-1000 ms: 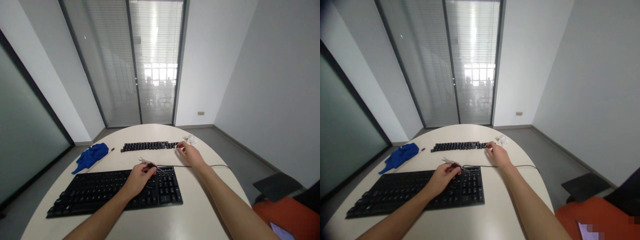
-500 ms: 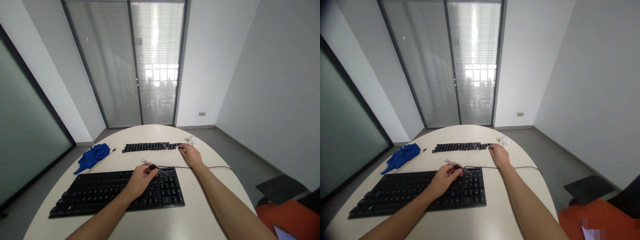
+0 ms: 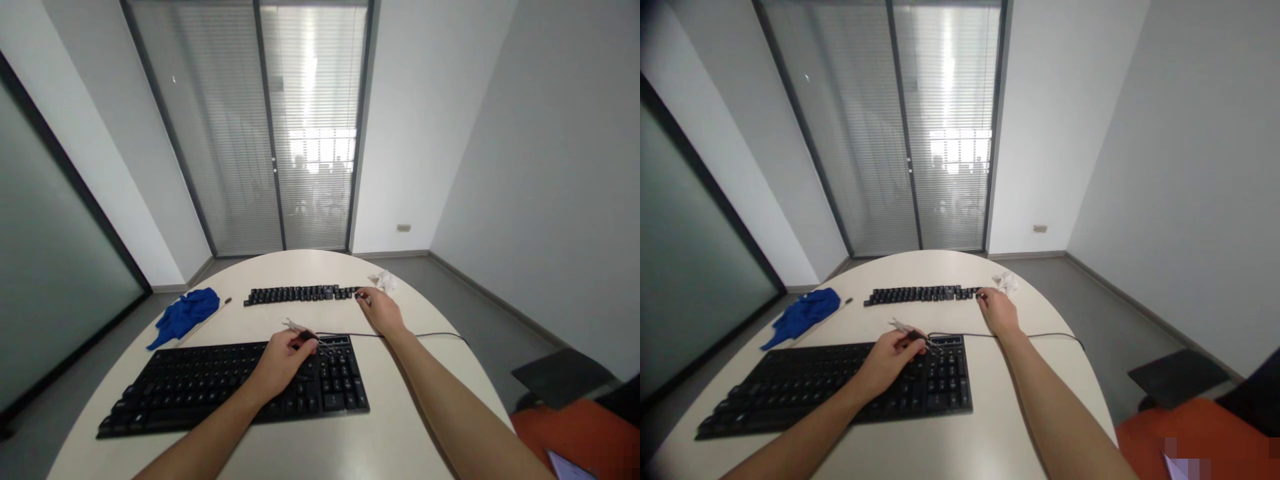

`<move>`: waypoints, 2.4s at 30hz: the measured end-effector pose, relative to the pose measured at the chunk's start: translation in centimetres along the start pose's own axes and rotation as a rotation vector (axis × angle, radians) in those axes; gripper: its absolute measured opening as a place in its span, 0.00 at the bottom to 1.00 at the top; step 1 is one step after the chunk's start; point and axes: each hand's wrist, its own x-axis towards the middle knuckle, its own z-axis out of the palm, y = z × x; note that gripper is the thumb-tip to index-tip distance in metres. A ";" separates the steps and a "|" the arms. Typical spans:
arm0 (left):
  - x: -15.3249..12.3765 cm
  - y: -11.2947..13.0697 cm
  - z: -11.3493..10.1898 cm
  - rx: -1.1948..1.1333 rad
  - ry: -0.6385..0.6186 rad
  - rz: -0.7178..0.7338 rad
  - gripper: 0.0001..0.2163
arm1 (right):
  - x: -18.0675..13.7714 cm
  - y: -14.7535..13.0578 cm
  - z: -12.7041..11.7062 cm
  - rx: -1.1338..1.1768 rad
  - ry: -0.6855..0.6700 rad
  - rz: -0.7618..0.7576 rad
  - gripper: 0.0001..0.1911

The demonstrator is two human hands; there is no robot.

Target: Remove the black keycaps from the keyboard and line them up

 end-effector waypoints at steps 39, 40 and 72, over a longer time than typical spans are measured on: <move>-0.6 1.4 0.4 0.216 0.003 0.087 0.09 | 0.6 0.0 0.5 0.037 -0.028 0.073 0.13; -0.6 1.4 0.4 0.217 0.002 0.087 0.09 | 0.5 -0.1 0.4 0.038 -0.030 0.072 0.13; -0.7 1.1 0.4 0.518 -0.095 0.245 0.10 | -3.2 -5.8 -6.6 0.285 -0.764 -0.275 0.14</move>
